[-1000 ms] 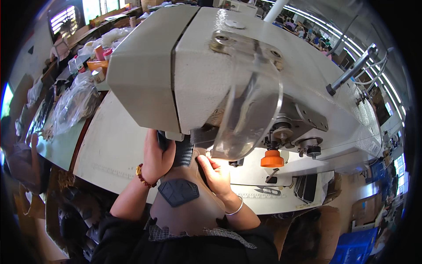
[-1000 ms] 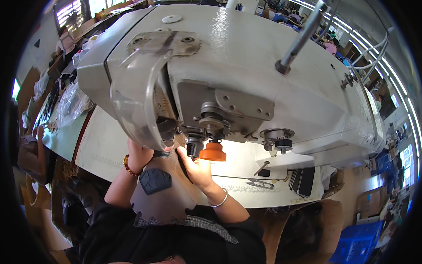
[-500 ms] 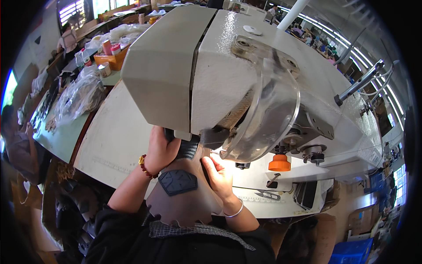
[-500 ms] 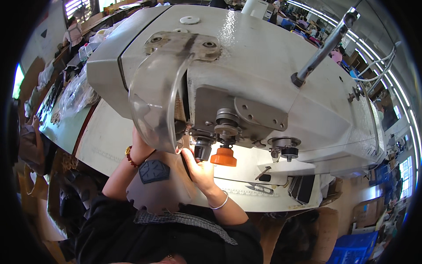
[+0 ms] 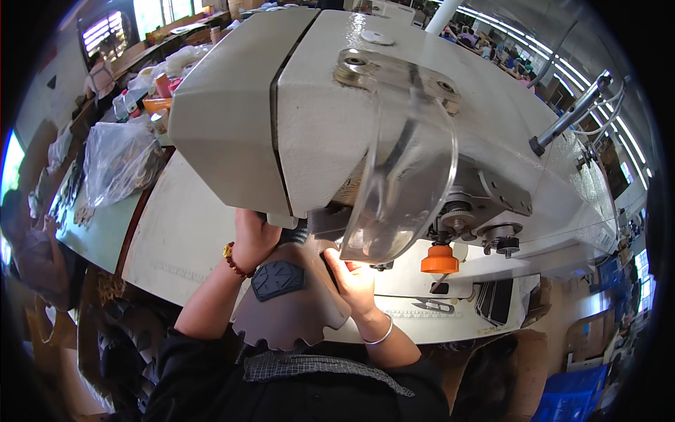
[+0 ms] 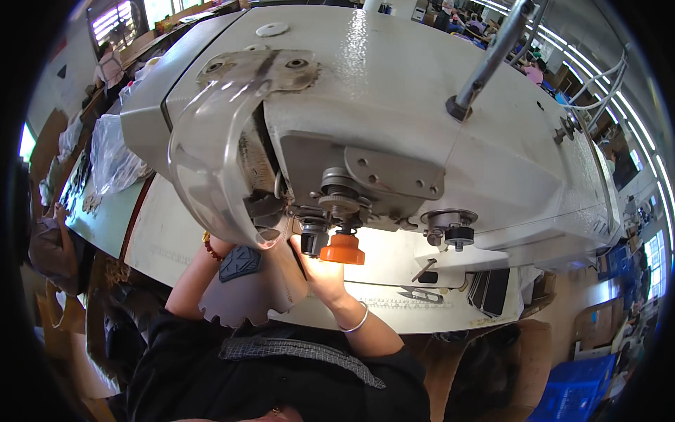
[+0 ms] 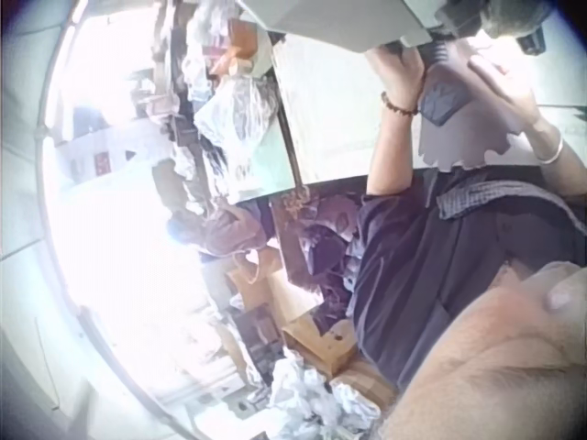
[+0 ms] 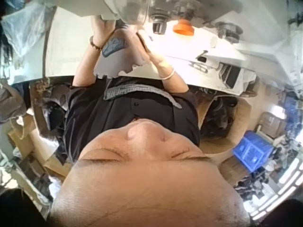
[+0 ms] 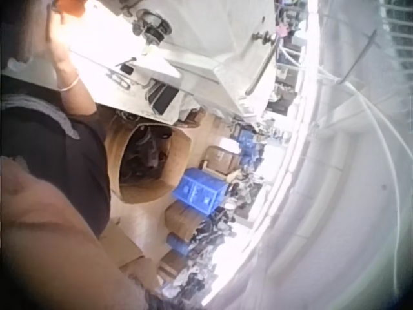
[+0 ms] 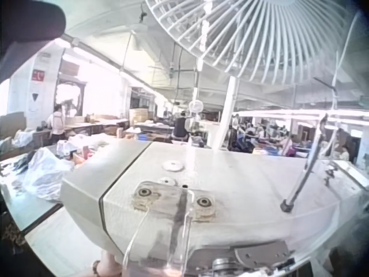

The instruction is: The person takes a boot upper from a box, aligns its sections, and stitches them together using a sewing machine.

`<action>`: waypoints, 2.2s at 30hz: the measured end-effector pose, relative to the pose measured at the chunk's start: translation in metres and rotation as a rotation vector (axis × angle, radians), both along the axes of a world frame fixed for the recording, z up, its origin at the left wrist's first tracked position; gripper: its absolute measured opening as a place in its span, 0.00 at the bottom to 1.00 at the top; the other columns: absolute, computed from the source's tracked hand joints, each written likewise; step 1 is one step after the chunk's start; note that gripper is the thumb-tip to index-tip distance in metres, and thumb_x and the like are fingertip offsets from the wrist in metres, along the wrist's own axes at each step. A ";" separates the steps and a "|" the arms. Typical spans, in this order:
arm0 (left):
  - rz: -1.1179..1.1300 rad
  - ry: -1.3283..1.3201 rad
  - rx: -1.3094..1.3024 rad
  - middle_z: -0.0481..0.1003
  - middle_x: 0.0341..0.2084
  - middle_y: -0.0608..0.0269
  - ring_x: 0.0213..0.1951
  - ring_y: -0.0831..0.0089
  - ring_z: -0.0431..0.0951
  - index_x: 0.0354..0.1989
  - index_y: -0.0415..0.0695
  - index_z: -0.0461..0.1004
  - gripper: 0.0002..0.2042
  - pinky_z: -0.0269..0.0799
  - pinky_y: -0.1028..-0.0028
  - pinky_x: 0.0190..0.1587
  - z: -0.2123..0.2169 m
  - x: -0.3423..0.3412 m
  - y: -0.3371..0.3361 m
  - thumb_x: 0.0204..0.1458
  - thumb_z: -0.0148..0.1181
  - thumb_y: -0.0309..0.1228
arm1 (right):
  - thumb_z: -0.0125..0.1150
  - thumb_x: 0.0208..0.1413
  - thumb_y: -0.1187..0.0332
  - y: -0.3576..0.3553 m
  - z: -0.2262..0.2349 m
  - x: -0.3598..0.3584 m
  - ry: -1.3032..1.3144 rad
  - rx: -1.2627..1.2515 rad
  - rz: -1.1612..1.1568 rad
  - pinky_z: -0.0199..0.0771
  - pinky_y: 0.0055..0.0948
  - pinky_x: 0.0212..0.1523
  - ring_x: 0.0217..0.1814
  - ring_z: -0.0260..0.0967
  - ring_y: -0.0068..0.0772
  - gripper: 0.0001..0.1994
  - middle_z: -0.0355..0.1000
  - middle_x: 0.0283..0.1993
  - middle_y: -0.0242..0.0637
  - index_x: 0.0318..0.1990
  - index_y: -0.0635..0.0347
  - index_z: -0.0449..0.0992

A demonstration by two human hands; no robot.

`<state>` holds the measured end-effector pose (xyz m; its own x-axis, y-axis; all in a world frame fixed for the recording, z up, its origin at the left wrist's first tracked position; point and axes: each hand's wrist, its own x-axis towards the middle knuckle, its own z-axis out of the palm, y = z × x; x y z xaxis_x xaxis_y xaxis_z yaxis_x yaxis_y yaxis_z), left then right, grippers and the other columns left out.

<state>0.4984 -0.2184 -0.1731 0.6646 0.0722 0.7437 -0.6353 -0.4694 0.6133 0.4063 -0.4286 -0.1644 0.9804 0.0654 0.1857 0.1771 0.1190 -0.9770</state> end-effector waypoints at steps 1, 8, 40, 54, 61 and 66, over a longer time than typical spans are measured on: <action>-0.007 0.021 -0.024 0.75 0.29 0.53 0.32 0.56 0.75 0.31 0.38 0.74 0.05 0.69 0.64 0.36 -0.004 0.008 0.001 0.44 0.60 0.21 | 0.60 0.61 0.71 0.002 0.006 -0.001 -0.122 -0.059 -0.044 0.69 0.16 0.32 0.31 0.69 0.15 0.08 0.77 0.34 0.31 0.38 0.68 0.79; -0.144 0.095 -0.008 0.77 0.29 0.55 0.32 0.58 0.77 0.31 0.39 0.77 0.07 0.70 0.65 0.36 -0.027 0.033 0.013 0.43 0.64 0.24 | 0.59 0.61 0.69 0.005 0.010 -0.004 -0.006 0.089 -0.023 0.70 0.17 0.34 0.33 0.70 0.16 0.09 0.77 0.34 0.32 0.39 0.67 0.79; -0.064 0.140 0.439 0.75 0.42 0.49 0.45 0.54 0.75 0.42 0.41 0.75 0.16 0.70 0.61 0.48 0.048 0.021 0.038 0.42 0.67 0.28 | 0.46 0.68 0.60 0.023 0.031 -0.010 0.233 0.203 0.247 0.64 0.17 0.20 0.20 0.68 0.20 0.14 0.70 0.21 0.32 0.35 0.59 0.72; -0.013 0.155 0.455 0.74 0.45 0.48 0.48 0.54 0.74 0.44 0.41 0.75 0.17 0.70 0.61 0.49 0.085 0.023 0.021 0.43 0.66 0.28 | 0.52 0.65 0.68 0.030 0.026 0.002 -0.299 -0.205 -0.042 0.68 0.16 0.21 0.17 0.69 0.17 0.13 0.71 0.18 0.29 0.29 0.64 0.74; -0.006 0.182 0.465 0.73 0.46 0.48 0.49 0.53 0.74 0.45 0.41 0.74 0.18 0.69 0.61 0.50 0.096 0.023 0.019 0.43 0.66 0.28 | 0.52 0.65 0.68 0.032 0.027 0.003 -0.334 -0.257 -0.076 0.68 0.17 0.22 0.16 0.68 0.16 0.12 0.74 0.19 0.32 0.30 0.63 0.75; -0.018 0.212 0.479 0.73 0.47 0.47 0.50 0.53 0.73 0.45 0.42 0.74 0.18 0.69 0.61 0.51 0.101 0.021 0.019 0.43 0.66 0.28 | 0.52 0.65 0.68 0.034 0.025 0.004 -0.332 -0.196 -0.073 0.68 0.16 0.22 0.17 0.68 0.16 0.12 0.74 0.19 0.32 0.30 0.63 0.75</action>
<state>0.5193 -0.1996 -0.0725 0.8020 -0.2562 0.5396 -0.5312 -0.7190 0.4482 0.4100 -0.3950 -0.1397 0.8726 0.0630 0.4844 0.4883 -0.0884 -0.8682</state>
